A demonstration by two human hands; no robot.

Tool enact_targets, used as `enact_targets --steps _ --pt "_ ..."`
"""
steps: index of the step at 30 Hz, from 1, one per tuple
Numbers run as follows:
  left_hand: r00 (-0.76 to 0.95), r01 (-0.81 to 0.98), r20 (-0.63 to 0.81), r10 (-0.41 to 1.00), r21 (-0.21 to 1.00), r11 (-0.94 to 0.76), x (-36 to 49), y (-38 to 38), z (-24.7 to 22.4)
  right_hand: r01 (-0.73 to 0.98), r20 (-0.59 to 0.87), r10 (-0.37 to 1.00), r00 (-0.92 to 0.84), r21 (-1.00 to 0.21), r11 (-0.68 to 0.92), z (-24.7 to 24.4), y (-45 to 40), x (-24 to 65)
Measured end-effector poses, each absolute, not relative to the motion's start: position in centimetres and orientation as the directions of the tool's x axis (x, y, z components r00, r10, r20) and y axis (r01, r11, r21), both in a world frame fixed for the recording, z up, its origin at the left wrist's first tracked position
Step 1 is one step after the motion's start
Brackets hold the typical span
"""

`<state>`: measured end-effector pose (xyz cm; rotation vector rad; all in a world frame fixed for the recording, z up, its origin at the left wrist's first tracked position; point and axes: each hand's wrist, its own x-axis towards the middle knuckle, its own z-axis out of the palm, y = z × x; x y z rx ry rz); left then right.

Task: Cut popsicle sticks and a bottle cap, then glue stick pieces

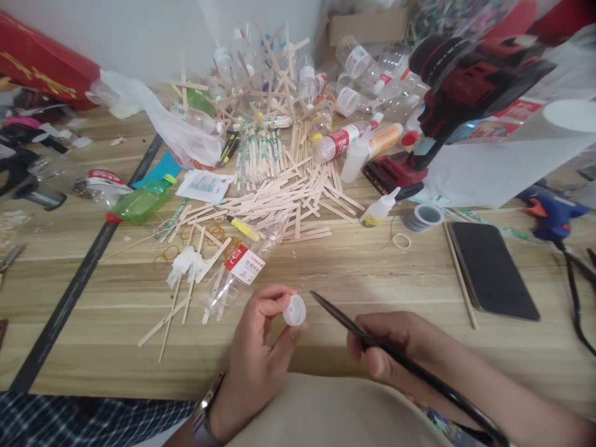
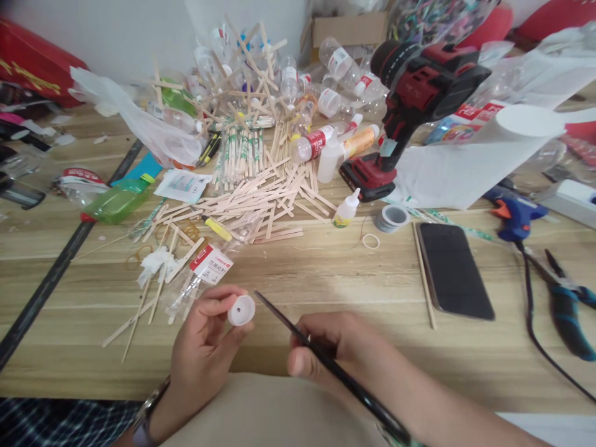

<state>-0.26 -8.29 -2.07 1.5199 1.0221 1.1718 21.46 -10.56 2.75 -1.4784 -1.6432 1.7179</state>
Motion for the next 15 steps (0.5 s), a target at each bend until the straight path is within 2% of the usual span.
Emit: enact_targets --steps 2,3,6,9,12,14,15 --pt "0.168 -0.036 0.178 0.969 0.984 -0.175 0.1 -8.0 -1.8 0.526 -0.409 0.852 -0.327 -0.828 -0.195 2.5 -10.6 22.0" --pt "0.166 -0.098 0.159 0.973 0.985 -0.144 0.3 -7.8 -1.7 0.636 -0.385 0.884 -0.266 -0.759 -0.139 2.3 -10.6 22.4" --pt "0.217 -0.247 0.066 0.974 0.969 -0.011 0.6 -7.4 -1.4 0.892 -0.213 0.971 -0.106 -0.453 -0.002 0.6 -10.5 23.9" --pt "0.279 -0.309 -0.014 0.96 0.946 0.103 0.8 -7.2 -1.4 0.962 -0.055 0.994 -0.098 -0.26 0.08 -1.6 -10.1 25.4" --pt "0.31 -0.311 -0.062 0.949 0.936 0.163 0.8 -7.1 -1.4 0.986 0.011 0.993 -0.119 -0.115 0.12 -2.5 -9.6 26.2" --pt "0.326 -0.286 -0.095 0.941 0.938 0.194 0.8 -7.0 -1.3 0.99 0.066 0.988 -0.136 -0.039 0.139 -2.0 -9.5 25.9" --pt "0.336 -0.266 -0.116 0.935 0.94 0.212 0.9 -6.9 -1.2 0.986 0.115 0.981 -0.159 -0.038 0.164 -1.5 -9.4 25.5"
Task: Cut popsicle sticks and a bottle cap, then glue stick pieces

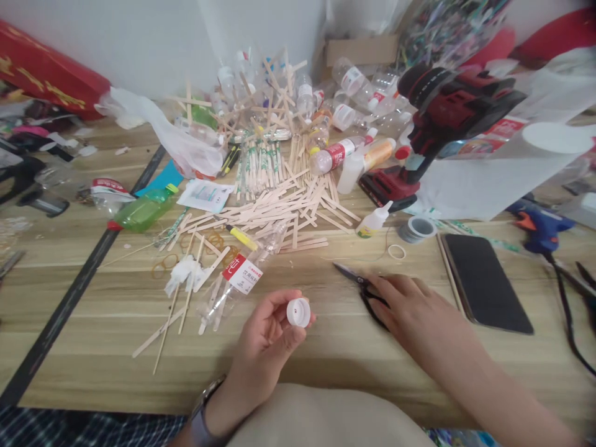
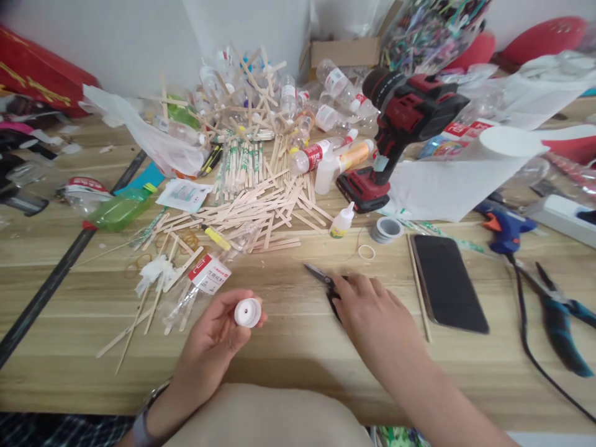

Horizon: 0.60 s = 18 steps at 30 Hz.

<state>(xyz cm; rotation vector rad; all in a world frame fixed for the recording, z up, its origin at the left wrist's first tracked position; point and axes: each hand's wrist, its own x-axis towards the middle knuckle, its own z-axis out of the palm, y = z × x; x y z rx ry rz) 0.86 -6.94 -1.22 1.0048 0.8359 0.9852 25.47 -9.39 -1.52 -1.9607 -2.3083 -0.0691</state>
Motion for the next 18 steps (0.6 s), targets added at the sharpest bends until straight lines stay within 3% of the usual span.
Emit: enact_targets --steps 2,4,8,10,14,18 --pt "0.364 -0.217 -0.168 0.916 0.941 0.258 1.0 -6.8 -1.1 0.956 0.228 0.947 -0.227 -0.132 0.261 -0.2 -9.3 24.3" --pt "0.402 -0.172 -0.216 0.89 0.937 0.305 1.2 -6.7 -1.1 0.86 0.313 0.9 -0.302 -0.318 0.399 0.9 -9.1 22.7" --pt "0.501 -0.168 -0.265 0.824 0.904 0.393 1.6 -6.9 -1.2 0.683 0.299 0.88 -0.37 -0.554 0.476 1.5 -8.7 20.1" --pt "0.532 -0.165 -0.267 0.804 0.898 0.407 1.7 -6.9 -1.3 0.67 0.286 0.884 -0.369 -0.578 0.467 0.9 -8.5 19.5" --pt "0.555 -0.096 -0.258 0.79 0.924 0.369 1.7 -6.7 -1.0 0.692 0.318 0.852 -0.417 -0.497 0.524 -0.1 -8.5 19.6" --pt "0.565 -0.071 -0.278 0.776 0.921 0.382 1.8 -6.4 -0.7 0.71 0.253 0.851 -0.46 -0.471 0.523 -0.1 -8.7 19.9"
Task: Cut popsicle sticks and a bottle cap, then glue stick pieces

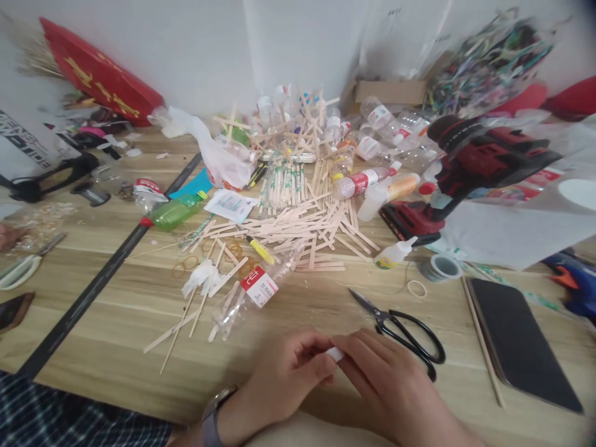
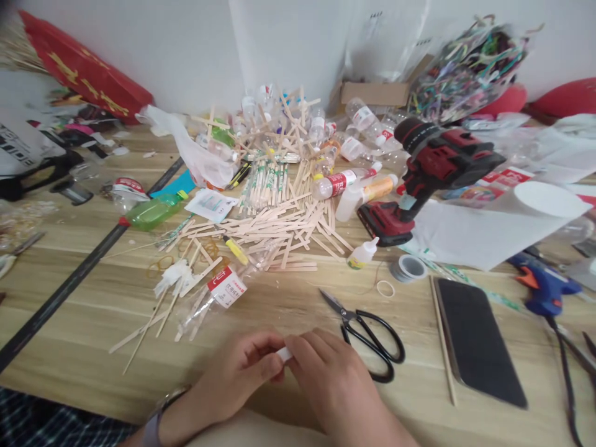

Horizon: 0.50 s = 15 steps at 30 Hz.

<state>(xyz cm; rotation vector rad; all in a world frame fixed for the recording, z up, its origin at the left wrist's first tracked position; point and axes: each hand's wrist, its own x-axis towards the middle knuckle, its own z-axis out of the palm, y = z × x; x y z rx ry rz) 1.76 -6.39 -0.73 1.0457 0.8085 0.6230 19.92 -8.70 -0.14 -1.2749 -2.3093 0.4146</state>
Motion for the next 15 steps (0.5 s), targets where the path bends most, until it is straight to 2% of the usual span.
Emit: enact_targets --steps 6,10,13,15 --pt "0.526 -0.097 -0.398 0.752 0.85 0.518 2.1 -6.2 -1.7 0.688 0.289 0.844 -0.452 -0.489 0.536 -0.7 -8.9 19.6" --pt "0.534 -0.043 -0.411 0.738 0.859 0.51 2.3 -6.0 -2.2 0.716 0.323 0.845 -0.425 -0.452 0.533 -1.0 -8.8 19.3" --pt "0.517 0.111 -0.384 0.765 0.916 0.385 2.0 -5.8 -1.7 0.747 0.344 0.849 -0.401 -0.415 0.52 -1.0 -8.4 19.9" --pt "0.447 0.295 -0.312 0.838 0.936 0.191 1.4 -5.6 -1.1 0.809 0.329 0.878 -0.348 -0.368 0.459 -1.3 -7.9 21.4"
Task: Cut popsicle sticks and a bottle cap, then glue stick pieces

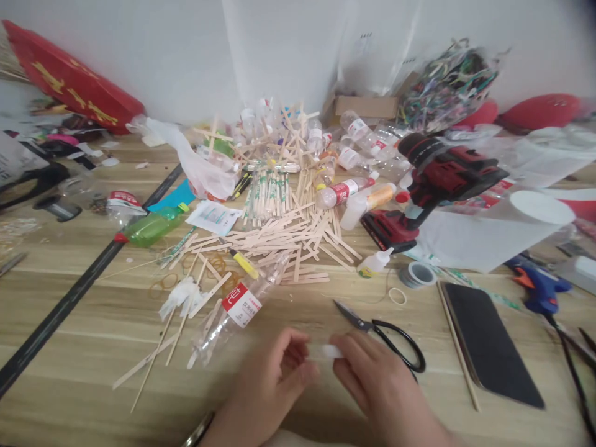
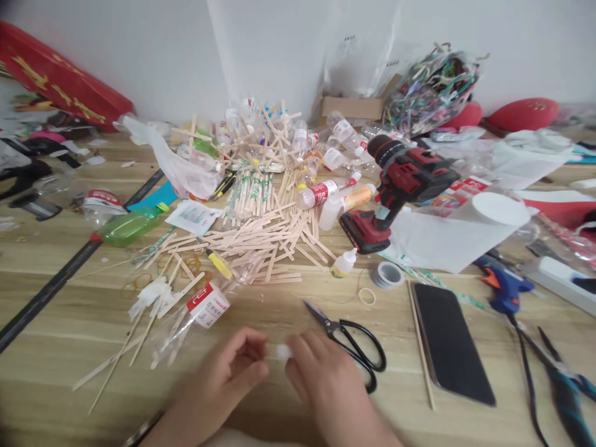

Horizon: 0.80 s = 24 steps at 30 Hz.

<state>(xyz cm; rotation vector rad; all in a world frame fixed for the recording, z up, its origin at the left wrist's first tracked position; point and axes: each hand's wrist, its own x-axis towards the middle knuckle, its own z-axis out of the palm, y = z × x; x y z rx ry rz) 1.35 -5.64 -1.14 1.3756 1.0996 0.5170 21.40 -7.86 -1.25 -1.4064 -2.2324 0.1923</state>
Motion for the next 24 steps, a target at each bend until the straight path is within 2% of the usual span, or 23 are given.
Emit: enact_targets --steps 2,3,5,7,10,13,15,17,21,24 --pt "0.378 0.475 -0.151 0.914 0.879 -0.051 0.3 -5.3 -0.6 0.893 0.303 0.92 -0.249 -0.296 0.34 -1.8 -7.1 23.7" --pt "0.369 0.539 -0.016 0.929 0.818 -0.2 -0.2 -4.9 -0.4 0.931 0.303 0.933 -0.194 -0.241 0.272 -2.1 -6.7 25.0" --pt "0.318 0.682 0.237 0.918 0.615 -0.396 -1.3 -4.0 -0.2 0.96 0.3 0.946 -0.125 -0.203 0.192 -2.8 -6.0 27.8" --pt "0.308 0.792 0.4 0.864 0.396 -0.465 -2.1 -2.9 -0.1 0.976 0.287 0.956 -0.067 -0.181 0.123 -3.4 -5.4 30.1" --pt "0.311 0.92 0.329 0.892 0.131 -0.369 -2.7 -1.3 -0.2 0.984 0.248 0.969 0.002 -0.171 0.042 -4.1 -5.0 32.2" --pt "0.25 0.967 0.115 0.961 0.013 -0.253 -2.7 -0.4 -0.1 0.985 0.209 0.977 0.038 -0.17 -0.002 -4.4 -4.8 33.0" --pt "0.225 0.974 0.006 0.974 0.003 -0.225 -2.6 -0.3 0.0 0.986 0.194 0.98 0.047 -0.167 -0.015 -4.1 -4.8 33.2" --pt "0.211 0.977 -0.034 0.977 0.015 -0.211 -2.7 -0.4 0.1 0.987 0.195 0.979 0.053 -0.16 -0.022 -3.4 -4.8 33.1" --pt "0.176 0.984 -0.01 0.984 0.025 -0.175 -3.0 -0.5 0.3 0.989 0.232 0.968 0.094 -0.135 -0.064 -1.4 -4.7 31.1" --pt "0.164 0.986 -0.001 0.986 0.004 -0.164 -3.0 -0.3 0.6 0.986 0.13 0.991 -0.014 -0.163 0.035 -0.3 -3.8 28.0"
